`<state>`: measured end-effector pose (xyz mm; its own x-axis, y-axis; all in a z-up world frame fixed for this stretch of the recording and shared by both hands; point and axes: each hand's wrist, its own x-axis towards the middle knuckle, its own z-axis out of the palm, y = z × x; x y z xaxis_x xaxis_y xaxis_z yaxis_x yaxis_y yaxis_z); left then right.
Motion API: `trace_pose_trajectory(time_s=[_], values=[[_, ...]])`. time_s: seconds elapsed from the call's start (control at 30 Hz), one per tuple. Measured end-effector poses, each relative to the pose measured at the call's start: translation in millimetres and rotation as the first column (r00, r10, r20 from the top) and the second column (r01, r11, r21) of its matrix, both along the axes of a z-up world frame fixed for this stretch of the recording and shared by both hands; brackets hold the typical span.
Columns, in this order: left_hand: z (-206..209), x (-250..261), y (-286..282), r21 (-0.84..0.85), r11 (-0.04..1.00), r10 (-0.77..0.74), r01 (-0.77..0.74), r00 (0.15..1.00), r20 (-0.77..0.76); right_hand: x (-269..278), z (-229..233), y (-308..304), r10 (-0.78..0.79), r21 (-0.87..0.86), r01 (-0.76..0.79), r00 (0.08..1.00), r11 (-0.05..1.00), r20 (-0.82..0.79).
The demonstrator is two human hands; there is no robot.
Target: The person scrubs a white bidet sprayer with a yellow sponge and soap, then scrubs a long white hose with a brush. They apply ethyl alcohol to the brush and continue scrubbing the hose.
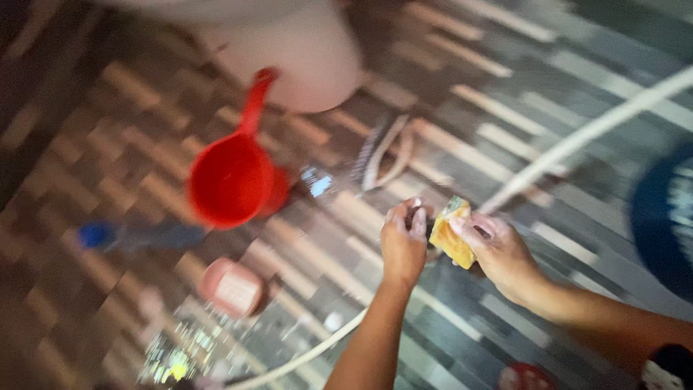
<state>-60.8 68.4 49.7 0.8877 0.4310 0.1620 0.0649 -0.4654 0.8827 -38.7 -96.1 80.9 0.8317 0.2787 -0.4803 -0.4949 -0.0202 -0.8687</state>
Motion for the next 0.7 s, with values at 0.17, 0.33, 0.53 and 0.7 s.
trace_pose_trajectory(time_s=[0.17,0.33,0.53,0.7], values=[[8,-46,60,-0.153,0.838,0.509,-0.524,0.851,-0.128,9,11,79,0.276,0.045,-0.273,0.941,0.961,-0.195],[-1,-78,130,-0.235,0.623,0.776,-0.747,0.627,0.067,-2,16,143,0.432,0.144,-0.409,0.875,0.901,-0.218],[8,-80,228,-0.389,0.437,0.899,-0.811,0.378,0.222,-24,7,187,0.515,0.140,-0.496,0.813,0.857,-0.272],[18,-66,297,-0.081,0.252,0.942,-0.964,0.225,0.249,-31,3,192,0.513,0.004,-0.551,0.776,0.835,-0.367]])
